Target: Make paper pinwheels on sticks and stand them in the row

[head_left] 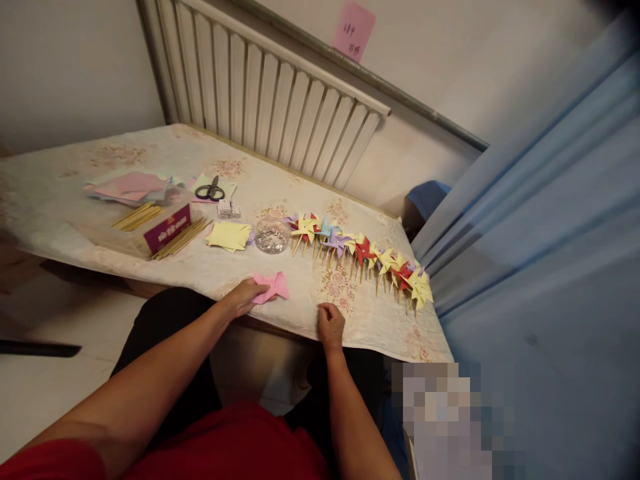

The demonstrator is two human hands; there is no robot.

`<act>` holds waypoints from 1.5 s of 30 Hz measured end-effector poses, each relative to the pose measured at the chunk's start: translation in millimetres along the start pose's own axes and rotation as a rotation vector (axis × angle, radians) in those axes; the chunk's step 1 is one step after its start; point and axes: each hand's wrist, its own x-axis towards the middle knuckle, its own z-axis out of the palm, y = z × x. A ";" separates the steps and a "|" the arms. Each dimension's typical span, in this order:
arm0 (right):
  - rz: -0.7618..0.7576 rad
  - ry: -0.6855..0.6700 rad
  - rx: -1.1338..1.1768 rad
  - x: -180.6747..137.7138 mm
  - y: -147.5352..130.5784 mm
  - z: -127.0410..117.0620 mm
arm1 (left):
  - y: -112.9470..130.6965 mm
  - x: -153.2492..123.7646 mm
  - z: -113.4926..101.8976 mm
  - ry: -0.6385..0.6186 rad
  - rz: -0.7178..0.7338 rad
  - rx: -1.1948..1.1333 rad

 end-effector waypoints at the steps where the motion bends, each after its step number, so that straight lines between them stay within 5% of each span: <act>1: 0.002 0.001 0.001 -0.1 -0.6 -0.2 | -0.4 0.4 -0.4 0.000 0.002 0.000; 35: 0.000 0.026 -0.030 0.2 -1.7 1.1 | -0.9 5.9 -2.1 -0.039 -0.051 -0.002; 45: 0.069 0.042 -0.055 3.4 -7.7 3.5 | 7.7 33.3 15.2 -0.180 -0.108 -0.011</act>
